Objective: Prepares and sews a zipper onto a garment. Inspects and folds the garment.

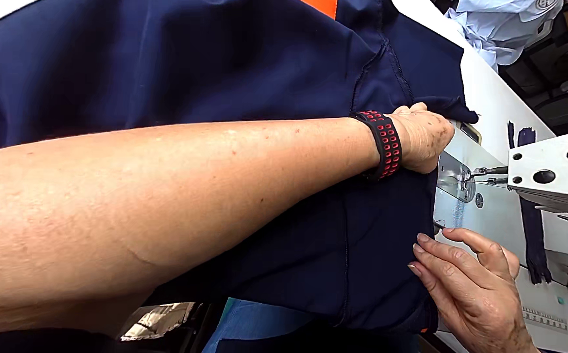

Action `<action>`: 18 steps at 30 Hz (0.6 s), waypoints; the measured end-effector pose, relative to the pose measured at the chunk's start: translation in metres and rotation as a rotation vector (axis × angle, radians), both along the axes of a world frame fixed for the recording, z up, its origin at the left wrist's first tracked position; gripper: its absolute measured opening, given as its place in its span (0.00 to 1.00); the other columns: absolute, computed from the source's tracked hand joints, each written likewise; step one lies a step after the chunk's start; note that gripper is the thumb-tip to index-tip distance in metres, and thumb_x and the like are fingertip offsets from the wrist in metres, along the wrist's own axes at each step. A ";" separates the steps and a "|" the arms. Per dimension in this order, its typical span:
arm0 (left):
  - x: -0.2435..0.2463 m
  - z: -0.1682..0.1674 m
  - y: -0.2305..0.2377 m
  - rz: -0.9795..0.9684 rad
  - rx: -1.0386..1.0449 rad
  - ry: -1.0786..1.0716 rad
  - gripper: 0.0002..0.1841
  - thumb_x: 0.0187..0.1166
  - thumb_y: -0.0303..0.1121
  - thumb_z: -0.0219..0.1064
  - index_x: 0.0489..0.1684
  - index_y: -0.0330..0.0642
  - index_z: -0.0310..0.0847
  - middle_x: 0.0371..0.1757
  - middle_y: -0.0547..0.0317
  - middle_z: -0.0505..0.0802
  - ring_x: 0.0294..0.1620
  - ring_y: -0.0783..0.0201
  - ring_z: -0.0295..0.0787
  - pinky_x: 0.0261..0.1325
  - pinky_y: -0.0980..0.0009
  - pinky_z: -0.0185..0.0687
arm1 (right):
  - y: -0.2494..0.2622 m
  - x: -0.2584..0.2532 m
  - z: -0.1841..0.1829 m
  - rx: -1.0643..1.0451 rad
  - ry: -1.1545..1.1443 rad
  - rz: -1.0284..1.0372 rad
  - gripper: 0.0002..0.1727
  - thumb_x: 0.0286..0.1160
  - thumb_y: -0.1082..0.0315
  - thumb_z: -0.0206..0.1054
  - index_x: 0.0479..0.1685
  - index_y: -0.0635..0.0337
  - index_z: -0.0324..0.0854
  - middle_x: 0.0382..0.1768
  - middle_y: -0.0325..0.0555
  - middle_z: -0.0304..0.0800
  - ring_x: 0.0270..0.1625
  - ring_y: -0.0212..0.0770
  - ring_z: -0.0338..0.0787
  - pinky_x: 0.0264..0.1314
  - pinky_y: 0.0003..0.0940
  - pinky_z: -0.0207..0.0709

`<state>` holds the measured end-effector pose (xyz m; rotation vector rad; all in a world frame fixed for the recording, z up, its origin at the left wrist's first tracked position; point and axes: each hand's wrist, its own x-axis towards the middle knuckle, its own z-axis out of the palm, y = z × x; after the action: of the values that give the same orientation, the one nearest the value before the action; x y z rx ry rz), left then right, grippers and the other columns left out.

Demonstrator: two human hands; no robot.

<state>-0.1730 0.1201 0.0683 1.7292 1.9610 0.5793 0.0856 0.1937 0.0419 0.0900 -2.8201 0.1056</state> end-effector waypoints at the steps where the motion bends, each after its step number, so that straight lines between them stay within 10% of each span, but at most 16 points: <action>1: -0.001 0.001 0.000 0.000 -0.008 0.000 0.08 0.77 0.29 0.70 0.47 0.34 0.86 0.55 0.42 0.88 0.67 0.40 0.76 0.60 0.44 0.72 | -0.001 0.001 0.000 -0.005 -0.002 -0.002 0.14 0.87 0.51 0.61 0.42 0.44 0.90 0.51 0.31 0.97 0.68 0.38 0.81 0.67 0.41 0.57; 6: -0.005 0.003 0.000 -0.079 -0.005 0.065 0.07 0.78 0.24 0.66 0.47 0.37 0.88 0.55 0.44 0.87 0.66 0.41 0.77 0.59 0.45 0.73 | 0.004 -0.002 0.002 0.017 -0.049 -0.031 0.18 0.87 0.44 0.59 0.52 0.43 0.89 0.57 0.36 0.93 0.70 0.41 0.79 0.70 0.44 0.59; 12: -0.002 0.006 -0.003 -0.122 -0.045 0.158 0.09 0.78 0.37 0.68 0.39 0.42 0.91 0.53 0.46 0.86 0.64 0.44 0.76 0.54 0.47 0.68 | 0.021 -0.035 0.027 0.301 -0.161 0.011 0.48 0.64 0.15 0.50 0.59 0.45 0.92 0.52 0.55 0.87 0.59 0.57 0.78 0.57 0.54 0.60; 18: 0.003 -0.002 -0.005 -0.020 -0.014 0.181 0.18 0.78 0.48 0.71 0.44 0.39 0.90 0.60 0.45 0.84 0.67 0.43 0.73 0.57 0.46 0.65 | 0.028 -0.070 0.045 0.447 -0.195 0.176 0.49 0.57 0.14 0.52 0.32 0.55 0.90 0.35 0.50 0.84 0.44 0.54 0.79 0.47 0.51 0.59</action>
<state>-0.1699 0.1152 0.0668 1.8470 2.0605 0.4129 0.0157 0.2219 0.0866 0.4503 -2.9703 -0.5042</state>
